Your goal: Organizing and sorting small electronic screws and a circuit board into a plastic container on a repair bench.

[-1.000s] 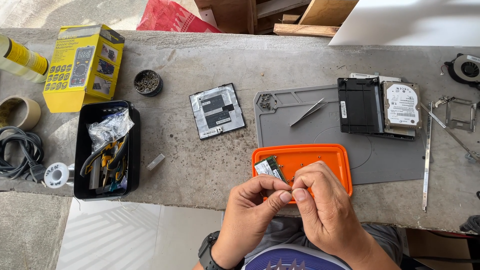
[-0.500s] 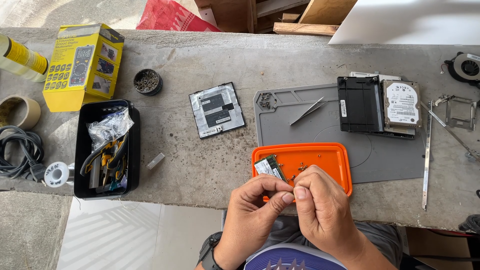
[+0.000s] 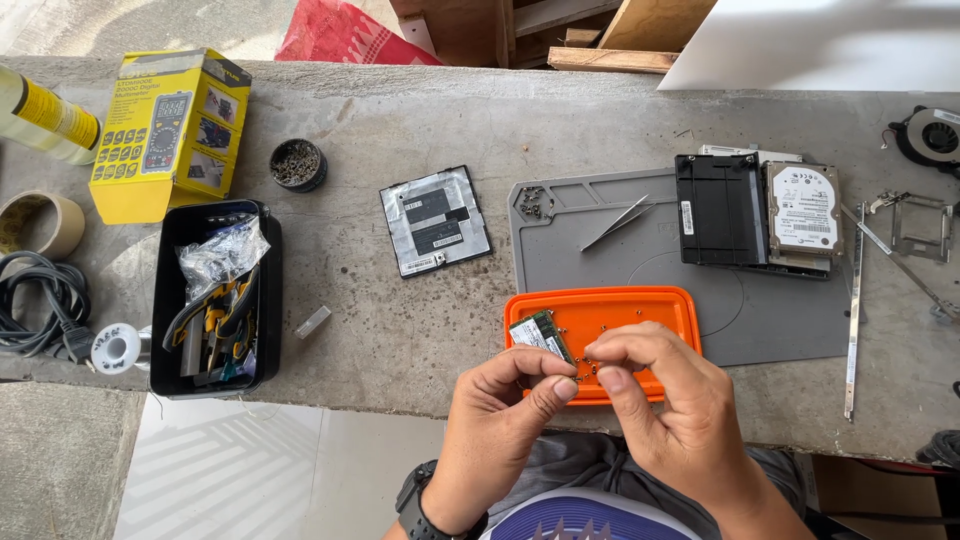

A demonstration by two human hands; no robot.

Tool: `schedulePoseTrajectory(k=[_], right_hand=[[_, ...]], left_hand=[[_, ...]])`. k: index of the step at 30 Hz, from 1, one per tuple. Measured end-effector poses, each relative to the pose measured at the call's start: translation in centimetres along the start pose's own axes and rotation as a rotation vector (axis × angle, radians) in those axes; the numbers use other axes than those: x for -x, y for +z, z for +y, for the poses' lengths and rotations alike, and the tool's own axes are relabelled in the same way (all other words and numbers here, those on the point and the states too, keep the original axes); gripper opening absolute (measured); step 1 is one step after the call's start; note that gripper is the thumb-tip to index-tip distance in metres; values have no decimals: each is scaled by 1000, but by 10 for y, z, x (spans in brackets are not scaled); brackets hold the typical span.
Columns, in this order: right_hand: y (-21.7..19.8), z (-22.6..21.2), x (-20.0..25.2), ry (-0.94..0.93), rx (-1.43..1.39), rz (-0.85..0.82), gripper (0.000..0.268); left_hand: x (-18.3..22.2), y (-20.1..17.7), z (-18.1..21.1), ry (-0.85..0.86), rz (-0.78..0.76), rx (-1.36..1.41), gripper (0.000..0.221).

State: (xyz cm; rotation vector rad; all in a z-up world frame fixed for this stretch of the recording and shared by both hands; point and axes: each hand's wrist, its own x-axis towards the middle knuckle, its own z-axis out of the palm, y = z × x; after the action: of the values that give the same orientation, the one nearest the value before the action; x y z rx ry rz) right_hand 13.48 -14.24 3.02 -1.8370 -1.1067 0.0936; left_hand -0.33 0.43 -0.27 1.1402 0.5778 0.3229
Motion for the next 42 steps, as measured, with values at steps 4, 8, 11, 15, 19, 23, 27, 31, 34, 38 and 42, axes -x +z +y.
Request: schedulePoseTrajectory(k=[4,8,11,15,19,23,27,31,34,38,42], right_hand=[[1,-6,-2,-57,-43,-27,13],[4,-9,-2,-58,-34,-21,15],[9,-3,1,-87,-33,-23,19],[12,0,3,-71,-53,-50,23],[11,4,3,-89,-59,-61,36],[3,4,5,1,-93,-53,37],[2,-1,3,-10,-49,-44,13],[4,0,2,-55,8,-51,18],[10,5,6,-65,22,-68,22],[18,10,10,-61,14,-69,32],[14,9,7,-81,16,-46,44]], left_hand=[[0,3,5,91,11,-94,13],[1,6,5,201,35,-159,6],[3,10,9,290,41,-226,4],[4,13,12,299,29,-289,8],[5,15,11,323,9,-276,6],[4,14,8,347,39,-305,5],[5,15,14,416,43,-370,2],[5,15,19,607,14,-509,7],[5,16,20,657,-5,-540,8],[7,18,23,581,0,-493,9],[4,17,22,551,-8,-472,8]])
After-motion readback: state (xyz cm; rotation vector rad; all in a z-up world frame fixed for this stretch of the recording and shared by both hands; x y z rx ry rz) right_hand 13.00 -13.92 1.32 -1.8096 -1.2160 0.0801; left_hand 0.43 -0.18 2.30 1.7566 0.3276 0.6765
